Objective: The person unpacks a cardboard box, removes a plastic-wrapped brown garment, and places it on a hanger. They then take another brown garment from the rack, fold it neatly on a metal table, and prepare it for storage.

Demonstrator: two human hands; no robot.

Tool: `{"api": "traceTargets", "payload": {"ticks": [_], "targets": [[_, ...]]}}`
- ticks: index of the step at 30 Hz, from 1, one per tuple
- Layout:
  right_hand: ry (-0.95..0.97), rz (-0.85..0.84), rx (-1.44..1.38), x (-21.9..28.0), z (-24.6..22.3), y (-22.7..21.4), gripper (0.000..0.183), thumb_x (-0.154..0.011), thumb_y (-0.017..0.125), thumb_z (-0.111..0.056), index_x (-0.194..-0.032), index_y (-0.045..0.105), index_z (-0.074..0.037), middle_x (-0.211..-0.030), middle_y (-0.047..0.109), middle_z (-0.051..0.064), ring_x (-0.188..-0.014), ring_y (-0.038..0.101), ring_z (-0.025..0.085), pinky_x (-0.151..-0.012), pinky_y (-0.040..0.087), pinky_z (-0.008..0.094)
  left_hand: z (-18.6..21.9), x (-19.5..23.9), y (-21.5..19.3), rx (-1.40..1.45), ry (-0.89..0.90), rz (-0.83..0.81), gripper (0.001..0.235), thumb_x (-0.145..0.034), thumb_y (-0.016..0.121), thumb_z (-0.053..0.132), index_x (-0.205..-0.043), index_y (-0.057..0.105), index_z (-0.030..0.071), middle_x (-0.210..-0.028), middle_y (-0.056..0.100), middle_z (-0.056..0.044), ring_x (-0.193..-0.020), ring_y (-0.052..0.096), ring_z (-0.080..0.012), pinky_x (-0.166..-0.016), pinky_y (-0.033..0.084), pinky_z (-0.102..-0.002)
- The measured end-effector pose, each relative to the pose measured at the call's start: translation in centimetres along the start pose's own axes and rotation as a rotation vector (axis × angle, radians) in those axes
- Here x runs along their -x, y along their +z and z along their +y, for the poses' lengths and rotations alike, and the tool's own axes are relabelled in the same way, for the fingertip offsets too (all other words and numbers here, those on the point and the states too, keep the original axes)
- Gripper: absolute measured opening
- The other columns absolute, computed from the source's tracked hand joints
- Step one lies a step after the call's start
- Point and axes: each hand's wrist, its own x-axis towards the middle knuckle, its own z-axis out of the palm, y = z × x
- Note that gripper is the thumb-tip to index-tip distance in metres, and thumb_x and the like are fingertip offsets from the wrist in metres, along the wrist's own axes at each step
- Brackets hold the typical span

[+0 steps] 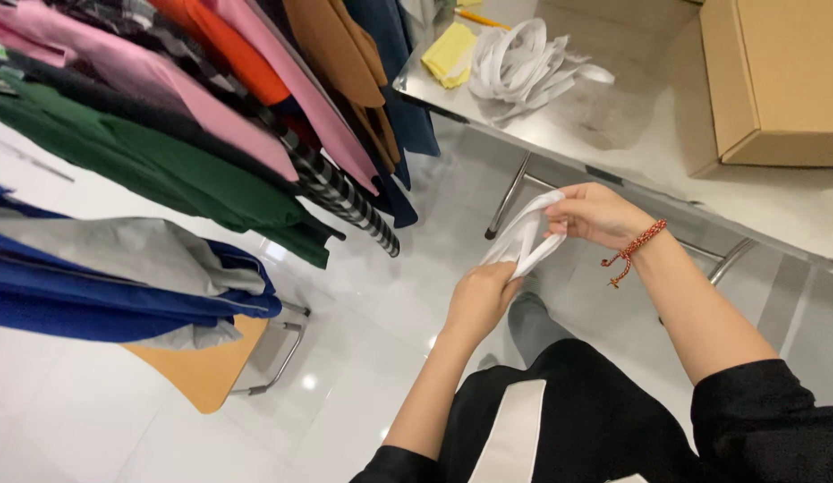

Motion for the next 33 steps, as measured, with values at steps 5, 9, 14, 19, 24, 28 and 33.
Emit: {"api": "traceTargets", "payload": {"ticks": [5,9,14,19,24,28,33], "targets": [[-0.008,0.105,0.155,-4.5,-3.3,-5.5,0.015,-0.095,0.070,-0.001,-0.109,0.068,0.003,-0.074,0.057,0.003,-0.067,0.070,0.018,-0.066,0.057,0.029,0.2,-6.4,-2.0,-0.088,0.041,0.050,0.014,-0.100,0.071,0.018,-0.113,0.071,0.012,-0.113,0.068,-0.003,-0.092,0.076,-0.0271,-0.086,0.063,-0.039],[-0.100,0.179,0.111,-10.6,-6.8,-10.5,0.018,-0.095,0.067,-0.002,-0.113,0.066,0.001,-0.079,0.063,0.006,-0.070,0.071,0.019,-0.066,0.053,0.026,-0.8,-14.3,-2.3,-0.124,0.095,0.141,0.018,-0.101,0.070,0.014,-0.118,0.071,0.008,-0.105,0.062,-0.003,-0.086,0.076,-0.0278,-0.083,0.063,-0.038],[-0.272,0.214,0.131,-18.2,-12.7,-14.9,0.022,-0.094,0.069,-0.001,-0.115,0.068,-0.003,-0.082,0.067,0.007,-0.066,0.068,0.017,-0.062,0.049,0.023,-0.5,-24.1,-4.3,-0.220,0.133,0.260,0.027,-0.098,0.071,0.016,-0.124,0.069,0.010,-0.105,0.064,-0.006,-0.085,0.075,-0.0316,-0.078,0.064,-0.041],[-0.359,0.252,0.152,-26.6,-15.5,-18.6,0.029,-0.091,0.065,0.001,-0.118,0.068,-0.007,-0.096,0.072,0.005,-0.066,0.070,0.014,-0.055,0.048,0.019,-4.5,-32.7,-1.2,-0.271,0.186,0.353,0.040,-0.097,0.065,0.006,-0.137,0.066,0.005,-0.112,0.068,-0.014,-0.108,0.073,-0.0334,-0.097,0.057,-0.042],[-0.343,0.306,0.300,-34.4,-14.6,-20.5,0.036,-0.090,0.074,-0.011,-0.126,0.072,-0.013,-0.107,0.075,-0.004,-0.089,0.070,0.006,-0.071,0.057,0.019,-6.5,-36.6,0.1,-0.335,0.113,0.386,0.051,-0.090,0.065,-0.006,-0.140,0.065,-0.001,-0.121,0.071,-0.018,-0.122,0.068,-0.0296,-0.113,0.049,-0.039],[-0.285,0.307,0.450,-36.7,-12.0,-21.8,0.051,-0.083,0.072,-0.008,-0.134,0.073,-0.008,-0.115,0.076,0.012,-0.102,0.071,0.022,-0.086,0.058,0.035,-8.8,-36.8,1.9,-0.331,0.095,0.304,0.047,-0.091,0.067,-0.006,-0.137,0.068,0.000,-0.124,0.071,-0.016,-0.126,0.067,-0.0281,-0.119,0.046,-0.043],[-0.287,0.372,0.612,-34.2,-10.5,-21.7,0.077,-0.081,0.078,-0.009,-0.155,0.058,-0.019,-0.152,0.061,0.015,-0.144,0.053,0.034,-0.119,0.044,0.047,-7.6,-35.4,2.0,-0.278,0.124,0.294,0.036,-0.096,0.072,0.012,-0.132,0.072,0.010,-0.134,0.070,-0.009,-0.137,0.062,-0.0257,-0.125,0.036,-0.051]]}}
